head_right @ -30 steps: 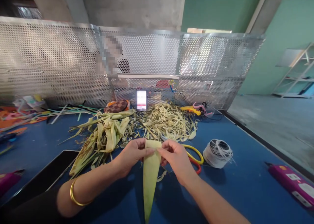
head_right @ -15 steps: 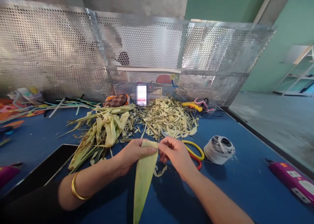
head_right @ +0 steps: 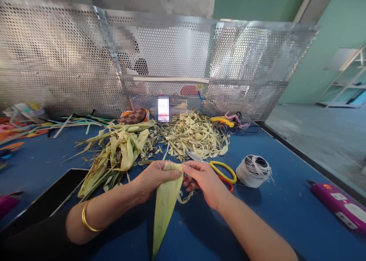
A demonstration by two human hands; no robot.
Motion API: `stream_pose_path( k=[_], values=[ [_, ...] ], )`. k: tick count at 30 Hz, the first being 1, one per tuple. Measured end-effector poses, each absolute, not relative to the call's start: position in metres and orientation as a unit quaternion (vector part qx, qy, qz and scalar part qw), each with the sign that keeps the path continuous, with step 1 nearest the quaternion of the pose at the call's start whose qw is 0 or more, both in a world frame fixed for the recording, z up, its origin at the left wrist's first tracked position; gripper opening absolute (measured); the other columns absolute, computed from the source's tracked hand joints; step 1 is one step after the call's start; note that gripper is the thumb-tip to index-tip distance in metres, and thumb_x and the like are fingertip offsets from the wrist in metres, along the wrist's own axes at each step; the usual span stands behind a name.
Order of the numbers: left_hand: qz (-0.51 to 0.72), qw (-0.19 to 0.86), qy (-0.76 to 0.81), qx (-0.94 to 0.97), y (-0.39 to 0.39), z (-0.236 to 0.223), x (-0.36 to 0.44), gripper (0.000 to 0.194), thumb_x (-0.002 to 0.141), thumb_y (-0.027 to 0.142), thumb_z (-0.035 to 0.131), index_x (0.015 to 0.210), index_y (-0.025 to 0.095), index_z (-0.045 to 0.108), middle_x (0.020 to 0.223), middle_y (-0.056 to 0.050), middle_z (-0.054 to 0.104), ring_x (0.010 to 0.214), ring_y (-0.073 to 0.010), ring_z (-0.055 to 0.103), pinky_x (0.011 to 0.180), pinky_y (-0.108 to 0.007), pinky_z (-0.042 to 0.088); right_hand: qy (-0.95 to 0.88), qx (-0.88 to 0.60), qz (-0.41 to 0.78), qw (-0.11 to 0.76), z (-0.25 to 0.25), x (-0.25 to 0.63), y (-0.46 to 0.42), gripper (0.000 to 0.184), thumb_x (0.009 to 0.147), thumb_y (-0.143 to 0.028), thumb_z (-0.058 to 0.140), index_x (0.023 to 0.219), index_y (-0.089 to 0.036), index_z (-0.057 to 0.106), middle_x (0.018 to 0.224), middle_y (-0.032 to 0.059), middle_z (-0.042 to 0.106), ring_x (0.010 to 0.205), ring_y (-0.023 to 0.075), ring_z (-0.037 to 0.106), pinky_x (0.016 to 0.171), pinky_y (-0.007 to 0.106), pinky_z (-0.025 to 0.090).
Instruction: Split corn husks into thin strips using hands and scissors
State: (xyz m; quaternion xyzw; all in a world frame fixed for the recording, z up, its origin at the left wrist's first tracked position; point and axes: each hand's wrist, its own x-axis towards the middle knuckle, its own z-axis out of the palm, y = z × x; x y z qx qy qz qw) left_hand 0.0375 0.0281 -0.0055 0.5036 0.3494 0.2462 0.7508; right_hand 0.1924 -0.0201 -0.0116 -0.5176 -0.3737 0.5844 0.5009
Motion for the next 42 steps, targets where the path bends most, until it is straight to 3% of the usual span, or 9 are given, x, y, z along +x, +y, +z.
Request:
stream_pose_path(
  k=[11,16,18,21,23,25,29,33,42],
  values=[
    [0.276,0.731,0.422,0.459,0.034,-0.011,0.037,0.03,0.054,0.036,0.08,0.071,0.014,0.068,0.063,-0.003,0.068,0.054,-0.0141,0.06,0.058,-0.026,0.047,-0.602,-0.619,0.262,0.43,-0.01,0.202,-0.02,0.018,0.075,-0.034,0.06,0.063,-0.021,0.058,0.05,-0.0032,0.056,0.049,0.0135,0.053,0.052,0.026,0.039],
    [0.296,0.734,0.436,0.428,0.041,-0.014,0.037,0.036,0.049,0.035,0.082,0.072,0.013,0.066,0.069,-0.007,0.07,0.059,-0.0177,0.063,0.062,-0.029,0.049,-0.618,-0.512,0.387,0.454,0.004,0.218,-0.021,0.038,0.085,-0.044,0.048,0.054,-0.022,0.045,0.039,-0.0047,0.047,0.043,0.0124,0.048,0.061,0.03,0.045],
    [0.289,0.729,0.437,0.44,0.041,-0.014,0.037,0.036,0.049,0.034,0.081,0.074,0.013,0.066,0.068,-0.006,0.069,0.059,-0.0183,0.063,0.061,-0.03,0.049,-0.591,-0.524,0.336,0.513,0.005,0.227,-0.017,0.046,0.087,-0.047,0.044,0.049,-0.022,0.041,0.039,-0.0037,0.044,0.045,0.0135,0.049,0.071,0.035,0.048],
    [0.286,0.714,0.421,0.48,0.037,-0.013,0.038,0.035,0.05,0.032,0.08,0.076,0.014,0.064,0.065,-0.004,0.067,0.057,-0.0174,0.062,0.06,-0.03,0.048,-0.544,-0.636,0.093,0.54,0.004,0.237,-0.011,0.027,0.076,-0.046,0.06,0.065,-0.021,0.06,0.073,0.0072,0.065,0.082,0.0258,0.061,0.086,0.045,0.043],
    [0.294,0.697,0.41,0.51,0.033,-0.011,0.039,0.032,0.052,0.032,0.079,0.073,0.016,0.062,0.062,-0.001,0.065,0.055,-0.0154,0.06,0.058,-0.028,0.047,-0.528,-0.667,0.018,0.526,0.002,0.236,-0.009,0.032,0.068,-0.042,0.068,0.09,-0.02,0.067,0.109,0.0132,0.064,0.11,0.0329,0.052,0.094,0.048,0.038],
    [0.302,0.679,0.402,0.535,0.029,-0.01,0.04,0.03,0.054,0.032,0.078,0.071,0.017,0.058,0.06,0.001,0.062,0.052,-0.0135,0.058,0.055,-0.026,0.045,-0.543,-0.649,0.131,0.516,-0.002,0.227,-0.01,0.038,0.071,-0.044,0.065,0.101,-0.021,0.066,0.114,0.0127,0.063,0.111,0.0311,0.053,0.092,0.046,0.041],
    [0.311,0.639,0.393,0.583,0.025,-0.009,0.042,0.027,0.06,0.034,0.073,0.071,0.017,0.056,0.058,0.004,0.058,0.052,-0.0099,0.052,0.052,-0.021,0.041,-0.515,-0.54,0.476,0.465,-0.011,0.199,-0.017,0.034,0.069,-0.046,0.067,0.089,-0.019,0.068,0.078,0.0042,0.069,0.075,0.019,0.062,0.069,0.032,0.049],
    [0.302,0.6,0.405,0.621,0.023,-0.009,0.043,0.022,0.065,0.034,0.068,0.071,0.016,0.057,0.058,0.004,0.056,0.052,-0.0086,0.049,0.051,-0.02,0.038,-0.457,-0.546,0.478,0.514,-0.015,0.188,-0.019,0.028,0.057,-0.039,0.077,0.069,-0.017,0.064,0.055,-0.0035,0.058,0.055,0.0109,0.051,0.056,0.025,0.043],
    [0.313,0.609,0.402,0.608,0.023,-0.011,0.043,0.025,0.071,0.04,0.06,0.07,0.015,0.06,0.06,0.001,0.057,0.053,-0.0098,0.048,0.051,-0.021,0.036,-0.514,-0.563,0.41,0.501,-0.015,0.192,-0.02,0.02,0.063,-0.035,0.072,0.065,-0.018,0.062,0.054,-0.004,0.053,0.054,0.0112,0.046,0.052,0.024,0.037]
  ],
)
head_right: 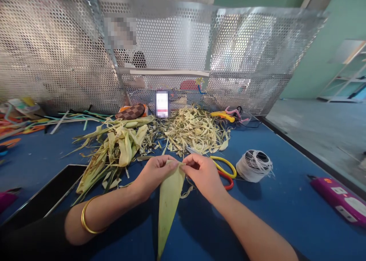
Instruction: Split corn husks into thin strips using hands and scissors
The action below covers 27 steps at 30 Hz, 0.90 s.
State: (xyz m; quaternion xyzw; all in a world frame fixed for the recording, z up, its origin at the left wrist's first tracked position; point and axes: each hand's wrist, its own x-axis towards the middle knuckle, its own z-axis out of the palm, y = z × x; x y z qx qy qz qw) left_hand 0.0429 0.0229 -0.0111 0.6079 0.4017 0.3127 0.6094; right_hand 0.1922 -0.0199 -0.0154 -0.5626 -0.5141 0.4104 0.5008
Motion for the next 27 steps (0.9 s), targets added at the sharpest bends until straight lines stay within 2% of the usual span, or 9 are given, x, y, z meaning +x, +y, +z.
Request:
stream_pose_path(
  k=[4,10,18,27],
  values=[
    [0.32,0.605,0.406,0.605,0.0236,-0.0124,0.0434,0.025,0.069,0.04,0.062,0.065,0.016,0.061,0.057,0.001,0.056,0.05,-0.0094,0.047,0.05,-0.021,0.036,-0.547,-0.568,0.373,0.489,-0.0187,0.192,-0.0203,0.015,0.067,-0.032,0.068,0.066,-0.019,0.062,0.057,-0.0026,0.054,0.056,0.0123,0.047,0.052,0.025,0.038],
    [0.331,0.606,0.4,0.602,0.024,-0.013,0.0433,0.024,0.07,0.039,0.062,0.067,0.016,0.062,0.06,0.001,0.059,0.052,-0.0097,0.05,0.051,-0.021,0.038,-0.515,-0.557,0.398,0.516,-0.0159,0.1875,-0.0207,0.018,0.07,-0.036,0.064,0.07,-0.018,0.062,0.06,-0.0012,0.058,0.056,0.0133,0.051,0.054,0.026,0.043],
    [0.325,0.65,0.397,0.561,0.023,-0.013,0.0446,0.023,0.068,0.038,0.065,0.068,0.015,0.062,0.06,0.0,0.061,0.052,-0.01,0.051,0.051,-0.021,0.038,-0.542,-0.535,0.392,0.516,-0.021,0.1898,-0.0205,0.014,0.076,-0.031,0.058,0.069,-0.019,0.056,0.06,-0.0028,0.052,0.058,0.0124,0.048,0.056,0.025,0.039],
    [0.331,0.68,0.391,0.525,0.0207,-0.0112,0.0433,0.022,0.065,0.036,0.069,0.066,0.015,0.063,0.057,0.001,0.059,0.049,-0.0085,0.049,0.052,-0.021,0.038,-0.635,-0.545,0.262,0.48,-0.0206,0.1873,-0.0213,0.016,0.084,-0.027,0.047,0.069,-0.021,0.048,0.062,-0.0023,0.046,0.059,0.0132,0.043,0.055,0.025,0.035]
  ],
)
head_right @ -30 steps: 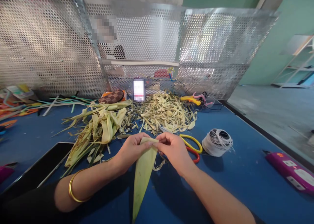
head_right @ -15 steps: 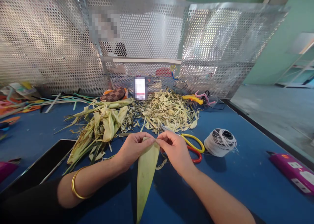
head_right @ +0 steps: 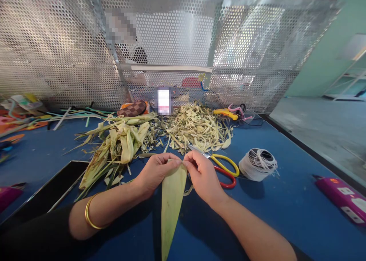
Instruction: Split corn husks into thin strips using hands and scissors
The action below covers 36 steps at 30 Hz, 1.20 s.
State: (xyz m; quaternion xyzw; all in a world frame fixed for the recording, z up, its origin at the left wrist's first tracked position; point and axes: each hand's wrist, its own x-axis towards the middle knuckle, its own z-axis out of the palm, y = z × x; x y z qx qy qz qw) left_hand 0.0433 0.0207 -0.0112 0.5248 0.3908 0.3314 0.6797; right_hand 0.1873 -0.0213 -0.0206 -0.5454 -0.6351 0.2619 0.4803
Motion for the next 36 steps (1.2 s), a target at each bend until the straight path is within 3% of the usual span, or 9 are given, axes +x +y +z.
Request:
stream_pose_path(
  k=[16,27,36],
  values=[
    [0.344,0.691,0.381,0.509,0.0197,-0.0113,0.0433,0.022,0.063,0.036,0.07,0.065,0.015,0.062,0.057,0.001,0.058,0.051,-0.0093,0.049,0.053,-0.022,0.038,-0.692,-0.535,0.129,0.467,-0.0273,0.1875,-0.0226,0.014,0.088,-0.023,0.043,0.074,-0.021,0.046,0.071,0.0014,0.05,0.067,0.0162,0.047,0.062,0.028,0.038],
    [0.361,0.643,0.385,0.555,0.0218,-0.0149,0.0444,0.024,0.066,0.04,0.068,0.067,0.015,0.066,0.06,0.001,0.058,0.054,-0.0092,0.048,0.054,-0.022,0.035,-0.583,-0.565,0.28,0.513,-0.021,0.1872,-0.0201,0.017,0.08,-0.034,0.056,0.071,-0.02,0.057,0.065,-0.0007,0.057,0.061,0.0147,0.05,0.056,0.025,0.041],
    [0.356,0.662,0.392,0.53,0.0209,-0.0149,0.0448,0.022,0.065,0.037,0.068,0.067,0.015,0.064,0.058,0.001,0.058,0.052,-0.0091,0.048,0.052,-0.022,0.036,-0.561,-0.576,0.283,0.523,-0.0261,0.1865,-0.0208,0.019,0.079,-0.034,0.058,0.068,-0.02,0.056,0.062,-0.0005,0.055,0.06,0.0147,0.049,0.054,0.026,0.039]
  ],
)
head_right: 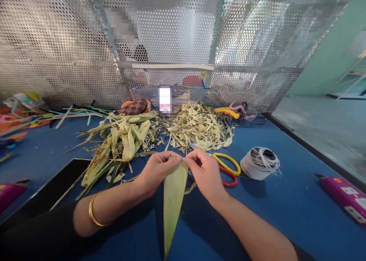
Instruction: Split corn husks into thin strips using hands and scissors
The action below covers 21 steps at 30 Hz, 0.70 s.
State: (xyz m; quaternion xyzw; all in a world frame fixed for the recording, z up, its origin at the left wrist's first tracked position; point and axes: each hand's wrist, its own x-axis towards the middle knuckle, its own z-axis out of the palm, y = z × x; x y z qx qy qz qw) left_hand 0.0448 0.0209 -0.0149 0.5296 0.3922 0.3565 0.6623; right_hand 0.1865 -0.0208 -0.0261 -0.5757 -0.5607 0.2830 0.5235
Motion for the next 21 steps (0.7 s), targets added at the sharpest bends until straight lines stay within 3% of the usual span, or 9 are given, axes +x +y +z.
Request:
stream_pose_path(
  k=[10,13,16,21],
  values=[
    [0.342,0.696,0.382,0.502,0.0173,-0.0128,0.0454,0.023,0.065,0.037,0.068,0.066,0.015,0.061,0.056,0.002,0.056,0.049,-0.0082,0.047,0.052,-0.022,0.036,-0.624,-0.542,0.218,0.519,-0.0225,0.1831,-0.0231,0.017,0.084,-0.029,0.051,0.069,-0.02,0.051,0.066,-0.0009,0.05,0.062,0.0137,0.046,0.057,0.026,0.037],
    [0.358,0.683,0.378,0.513,0.018,-0.011,0.0459,0.027,0.068,0.041,0.068,0.069,0.014,0.061,0.057,0.002,0.056,0.05,-0.0077,0.046,0.052,-0.021,0.037,-0.554,-0.54,0.298,0.559,-0.0214,0.1819,-0.0225,0.016,0.08,-0.035,0.057,0.074,-0.02,0.056,0.067,-0.0007,0.054,0.064,0.014,0.049,0.06,0.026,0.04],
    [0.37,0.665,0.382,0.525,0.0201,-0.0112,0.0459,0.027,0.068,0.041,0.067,0.071,0.015,0.061,0.06,0.002,0.058,0.052,-0.0088,0.049,0.053,-0.021,0.037,-0.452,-0.519,0.432,0.582,-0.0206,0.1822,-0.0214,0.026,0.069,-0.041,0.069,0.083,-0.02,0.06,0.07,-0.0005,0.059,0.068,0.0152,0.054,0.064,0.027,0.044],
    [0.355,0.673,0.394,0.516,0.0209,-0.0148,0.0452,0.029,0.068,0.042,0.067,0.071,0.014,0.061,0.06,0.001,0.058,0.053,-0.0089,0.049,0.054,-0.022,0.038,-0.403,-0.511,0.509,0.564,-0.0212,0.1829,-0.0191,0.033,0.058,-0.043,0.078,0.069,-0.018,0.061,0.065,-0.0023,0.056,0.06,0.0114,0.049,0.059,0.025,0.04]
  ],
)
